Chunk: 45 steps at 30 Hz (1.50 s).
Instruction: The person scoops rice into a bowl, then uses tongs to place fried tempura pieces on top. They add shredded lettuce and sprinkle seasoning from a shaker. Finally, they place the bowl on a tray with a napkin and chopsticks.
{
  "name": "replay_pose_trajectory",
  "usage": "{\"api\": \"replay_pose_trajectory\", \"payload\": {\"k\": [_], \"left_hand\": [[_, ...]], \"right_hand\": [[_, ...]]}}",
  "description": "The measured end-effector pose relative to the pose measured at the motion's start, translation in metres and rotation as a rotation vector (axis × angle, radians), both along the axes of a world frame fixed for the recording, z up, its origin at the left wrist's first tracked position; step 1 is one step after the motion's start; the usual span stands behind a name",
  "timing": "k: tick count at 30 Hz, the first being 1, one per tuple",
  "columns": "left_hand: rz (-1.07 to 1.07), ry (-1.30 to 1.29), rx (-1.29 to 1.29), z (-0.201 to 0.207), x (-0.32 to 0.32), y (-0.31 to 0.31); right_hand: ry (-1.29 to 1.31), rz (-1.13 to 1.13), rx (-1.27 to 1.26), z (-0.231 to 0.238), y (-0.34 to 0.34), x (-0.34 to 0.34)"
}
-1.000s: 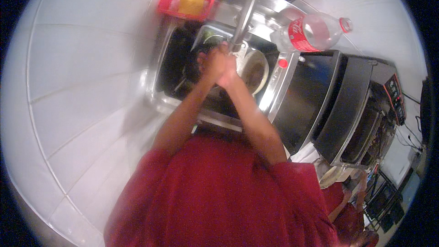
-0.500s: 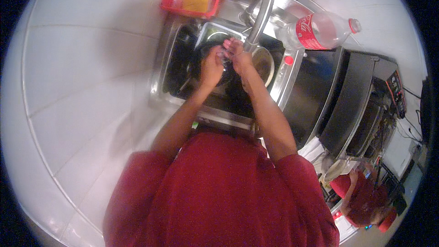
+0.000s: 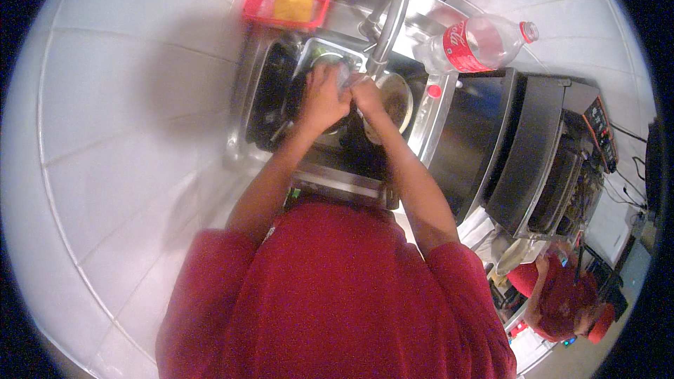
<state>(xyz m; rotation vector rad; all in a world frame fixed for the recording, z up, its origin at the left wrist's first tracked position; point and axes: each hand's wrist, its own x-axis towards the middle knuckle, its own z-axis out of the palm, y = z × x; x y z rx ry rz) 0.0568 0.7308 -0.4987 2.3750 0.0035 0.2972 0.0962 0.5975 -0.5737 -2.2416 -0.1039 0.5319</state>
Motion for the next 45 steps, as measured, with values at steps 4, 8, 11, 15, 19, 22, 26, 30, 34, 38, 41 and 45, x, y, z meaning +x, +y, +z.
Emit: {"api": "replay_pose_trajectory", "payload": {"k": [4,8,11,15,19,22,26,30,34,38,41,45], "left_hand": [[0.019,0.221,-0.169,-0.007,0.008,-0.010],[-0.038,0.167,-0.206,-0.031,-0.004,-0.040],[0.088,0.469,-0.639,-0.035,0.002,-0.039],[0.177,0.408,-0.251,-0.032,0.000,-0.042],[-0.106,0.545,-0.316,0.020,0.009,-0.031],[-0.048,0.175,-0.077,0.012,0.032,-0.028],[-0.458,0.045,0.016,-0.030,0.090,-0.010],[-0.674,-0.244,0.253,-0.082,0.128,0.016],[-0.779,-0.148,0.923,-0.024,0.179,0.013],[-0.835,0.112,0.854,0.031,0.162,-0.022],[-0.626,-0.074,0.713,-0.001,0.157,-0.011],[-0.202,-0.348,0.498,-0.111,0.103,0.105]], "right_hand": [[0.806,-0.825,1.103,0.057,0.031,0.001],[0.864,-0.761,1.308,0.035,0.024,-0.004],[0.748,-0.797,1.389,0.034,0.040,-0.022],[0.738,-0.849,1.307,0.058,0.049,-0.016],[0.697,-0.666,1.046,0.031,0.005,0.001],[0.620,-0.404,0.560,0.040,-0.005,0.006],[0.058,0.227,0.018,0.013,0.035,-0.013],[-0.229,0.498,-0.224,-0.024,0.068,-0.020],[-0.340,0.450,-0.229,-0.020,0.064,-0.018],[-0.312,0.357,-0.195,0.021,0.024,-0.047],[-0.356,0.319,-0.198,0.024,0.006,-0.055],[-0.225,0.393,-0.172,0.073,0.006,-0.074]]}}
